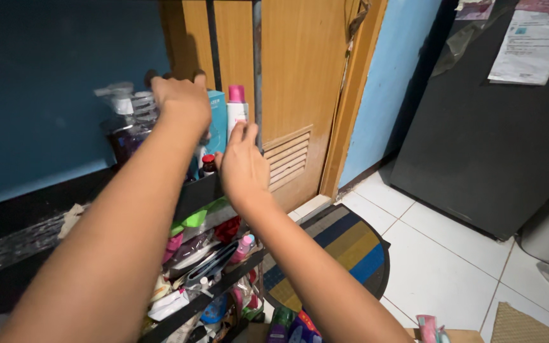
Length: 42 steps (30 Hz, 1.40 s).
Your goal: The person organizes bathroom supplies by placing hand soap, mouthwash, lotion, toothpaste, and toothbrushes onto a black rolling shelf. They arrange the items in rows and adjust their positions to fit neatly on the shelf.
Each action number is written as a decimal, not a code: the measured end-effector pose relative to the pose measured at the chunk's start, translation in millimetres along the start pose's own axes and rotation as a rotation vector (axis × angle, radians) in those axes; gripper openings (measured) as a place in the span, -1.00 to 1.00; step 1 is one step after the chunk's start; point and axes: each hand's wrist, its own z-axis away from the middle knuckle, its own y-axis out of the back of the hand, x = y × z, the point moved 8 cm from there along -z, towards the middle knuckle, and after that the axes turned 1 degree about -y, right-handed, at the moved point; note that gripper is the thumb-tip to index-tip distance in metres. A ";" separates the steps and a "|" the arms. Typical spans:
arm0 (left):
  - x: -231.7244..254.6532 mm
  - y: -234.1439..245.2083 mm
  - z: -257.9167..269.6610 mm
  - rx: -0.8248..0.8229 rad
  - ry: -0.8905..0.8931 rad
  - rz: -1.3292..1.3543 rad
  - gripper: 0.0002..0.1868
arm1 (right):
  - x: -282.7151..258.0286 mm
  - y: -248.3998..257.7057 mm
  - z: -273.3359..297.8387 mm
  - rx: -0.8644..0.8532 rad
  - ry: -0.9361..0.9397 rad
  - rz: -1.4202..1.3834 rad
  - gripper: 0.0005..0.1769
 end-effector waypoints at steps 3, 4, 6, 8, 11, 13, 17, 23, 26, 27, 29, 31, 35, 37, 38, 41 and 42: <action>2.1 -8.4 -0.3 -0.024 -0.008 -0.033 0.29 | -4.3 2.2 1.3 0.033 0.068 0.003 -0.13; 2.9 -11.2 -1.1 -0.040 -0.014 -0.029 0.32 | -3.5 2.1 1.2 0.020 0.067 -0.002 -0.15; 6.5 -10.6 -3.0 -0.002 -0.007 0.050 0.15 | -1.6 4.1 -0.9 -0.013 0.060 -0.014 -0.16; 7.4 -10.4 -1.6 0.051 -0.008 0.099 -0.10 | -1.7 6.5 -2.7 -0.056 0.048 -0.035 -0.17; 7.0 -14.5 0.0 0.096 -0.020 0.132 -0.35 | 2.6 15.4 -14.2 -0.037 -0.024 -0.095 -0.12; 2.3 -21.5 -0.9 0.041 -0.015 0.146 -0.23 | 5.4 17.1 -22.8 -0.069 -0.041 -0.054 -0.15; 9.3 -10.0 8.4 0.272 -0.036 0.056 -0.47 | 9.4 19.0 -33.6 -0.069 0.020 -0.033 -0.33; 36.9 -1.2 51.8 0.693 -0.176 0.121 -0.67 | 15.0 9.5 -38.9 -0.021 0.093 0.039 -0.58; 38.7 -33.6 55.5 0.379 -0.214 0.454 -0.79 | 15.4 11.2 -35.3 -0.017 0.117 0.029 -0.58; 36.0 -49.0 56.4 0.245 -0.196 0.600 -0.83 | 15.3 11.4 -33.3 -0.025 0.107 0.013 -0.52; 31.8 -61.5 63.8 0.229 -0.192 0.691 -0.79 | 13.6 14.0 -30.6 -0.039 0.088 -0.020 -0.39; 30.5 -68.4 65.0 0.242 -0.158 0.718 -0.76 | 10.3 19.2 -30.1 -0.015 0.078 -0.055 -0.25; 35.1 -70.8 61.0 0.326 -0.008 0.680 -0.64 | 9.3 17.8 -32.4 -0.020 0.037 -0.065 -0.11; 35.5 -70.8 57.8 0.347 0.031 0.676 -0.63 | 8.4 9.8 -38.9 -0.034 0.026 0.012 -0.09; 37.1 -71.2 55.3 0.345 0.026 0.672 -0.67 | 10.0 5.7 -42.3 -0.043 0.020 0.051 -0.07; 35.7 -81.5 44.1 0.262 0.020 0.716 -0.70 | 11.5 -2.9 -49.6 -0.023 0.051 0.071 -0.17; 33.6 -87.8 40.3 0.223 0.021 0.739 -0.69 | 12.7 -5.9 -49.6 -0.020 0.035 0.055 -0.18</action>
